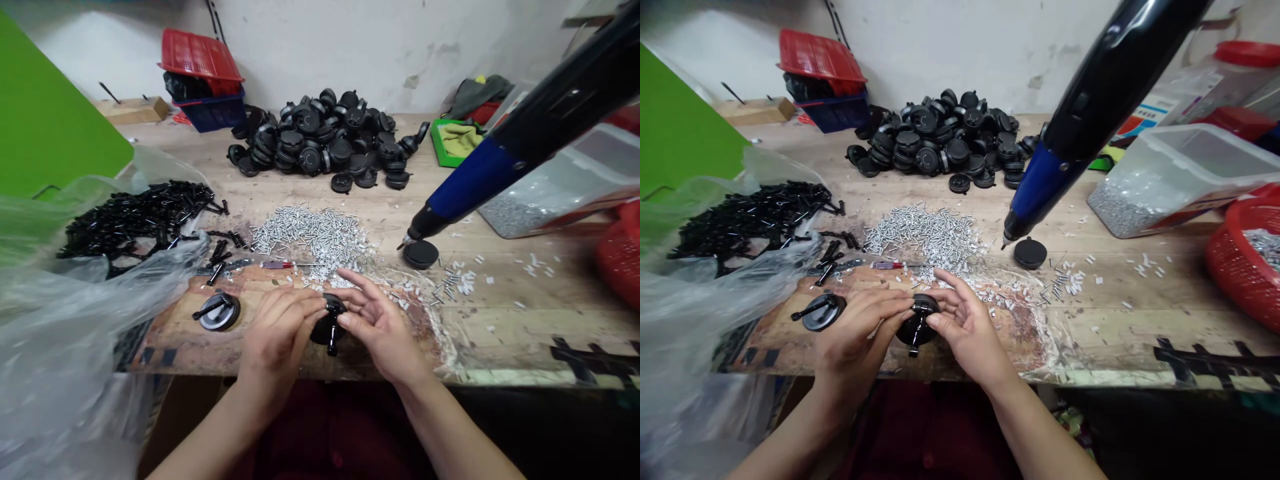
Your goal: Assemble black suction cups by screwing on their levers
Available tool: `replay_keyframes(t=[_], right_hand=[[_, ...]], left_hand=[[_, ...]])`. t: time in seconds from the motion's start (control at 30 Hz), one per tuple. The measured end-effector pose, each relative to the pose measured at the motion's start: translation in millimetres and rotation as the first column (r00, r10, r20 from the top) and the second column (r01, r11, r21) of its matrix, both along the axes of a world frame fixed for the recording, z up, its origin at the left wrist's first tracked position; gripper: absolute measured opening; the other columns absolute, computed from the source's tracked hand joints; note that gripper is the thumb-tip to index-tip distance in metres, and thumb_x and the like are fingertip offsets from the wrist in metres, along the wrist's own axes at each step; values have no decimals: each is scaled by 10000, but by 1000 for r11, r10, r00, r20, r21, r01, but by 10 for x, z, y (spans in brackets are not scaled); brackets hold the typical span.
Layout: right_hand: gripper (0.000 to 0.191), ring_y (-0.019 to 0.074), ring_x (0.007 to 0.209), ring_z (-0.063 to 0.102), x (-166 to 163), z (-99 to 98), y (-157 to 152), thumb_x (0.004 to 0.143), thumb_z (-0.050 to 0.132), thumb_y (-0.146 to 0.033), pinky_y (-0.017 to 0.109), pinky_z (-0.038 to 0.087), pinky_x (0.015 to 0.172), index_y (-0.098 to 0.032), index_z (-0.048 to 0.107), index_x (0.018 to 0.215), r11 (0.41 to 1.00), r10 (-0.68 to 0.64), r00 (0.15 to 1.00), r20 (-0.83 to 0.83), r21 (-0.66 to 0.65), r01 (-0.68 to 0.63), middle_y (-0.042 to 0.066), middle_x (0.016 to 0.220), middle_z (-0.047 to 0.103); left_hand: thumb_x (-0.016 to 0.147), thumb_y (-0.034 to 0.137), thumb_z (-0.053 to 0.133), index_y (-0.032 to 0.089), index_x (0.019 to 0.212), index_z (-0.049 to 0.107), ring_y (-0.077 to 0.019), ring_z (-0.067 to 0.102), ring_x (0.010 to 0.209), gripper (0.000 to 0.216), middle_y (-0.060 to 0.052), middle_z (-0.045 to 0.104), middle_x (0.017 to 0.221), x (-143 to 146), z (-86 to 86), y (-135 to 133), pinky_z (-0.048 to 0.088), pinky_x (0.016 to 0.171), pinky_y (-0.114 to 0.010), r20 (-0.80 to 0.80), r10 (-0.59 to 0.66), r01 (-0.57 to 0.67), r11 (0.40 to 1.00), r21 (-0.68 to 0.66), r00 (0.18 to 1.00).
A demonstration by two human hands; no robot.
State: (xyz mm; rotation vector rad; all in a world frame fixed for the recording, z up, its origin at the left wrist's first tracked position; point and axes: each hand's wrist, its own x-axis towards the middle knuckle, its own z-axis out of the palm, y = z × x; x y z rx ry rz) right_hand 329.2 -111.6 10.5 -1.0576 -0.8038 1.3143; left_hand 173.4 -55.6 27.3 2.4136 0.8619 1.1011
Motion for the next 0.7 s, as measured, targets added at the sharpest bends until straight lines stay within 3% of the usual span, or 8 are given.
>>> replay_keyframes(t=[0.17,0.3,0.5,0.7], right_hand=[[568,160,997,628,-42,-60,-3,756,665,-171,330,479,941,-287,467,1276,1000,-19,998,-65,-14,18,24,1075,661],[556,158,997,625,-49,-41,-4,756,663,-174,329,475,944,-289,473,1267,999,-43,998,-43,-8,43,20,1067,662],[565,147,985,628,-79,-5,-8,758,658,-160,311,486,918,-293,464,1272,999,-53,999,-15,8,53,17,1089,664],[543,149,1044,616,-88,15,-34,782,631,-147,311,485,939,-301,472,1278,998,-58,997,59,2,58,20,1122,655]], left_hand=[[799,56,626,214,1007,594,-172,644,975,263,-30,705,972,6,-55,-96,475,959,-397,105,57,-58,998,12,993],[805,28,603,196,1035,615,-182,617,1033,285,-62,688,1066,-2,-68,-122,463,966,-401,28,18,-18,1000,25,999],[803,9,597,192,1056,592,-186,604,1057,312,-69,685,1059,-37,-64,-140,486,927,-374,92,7,-8,1000,13,996],[814,-1,562,198,1147,584,-205,567,1098,388,-80,657,1160,-81,-77,-168,444,981,-411,-17,-37,38,999,39,999]])
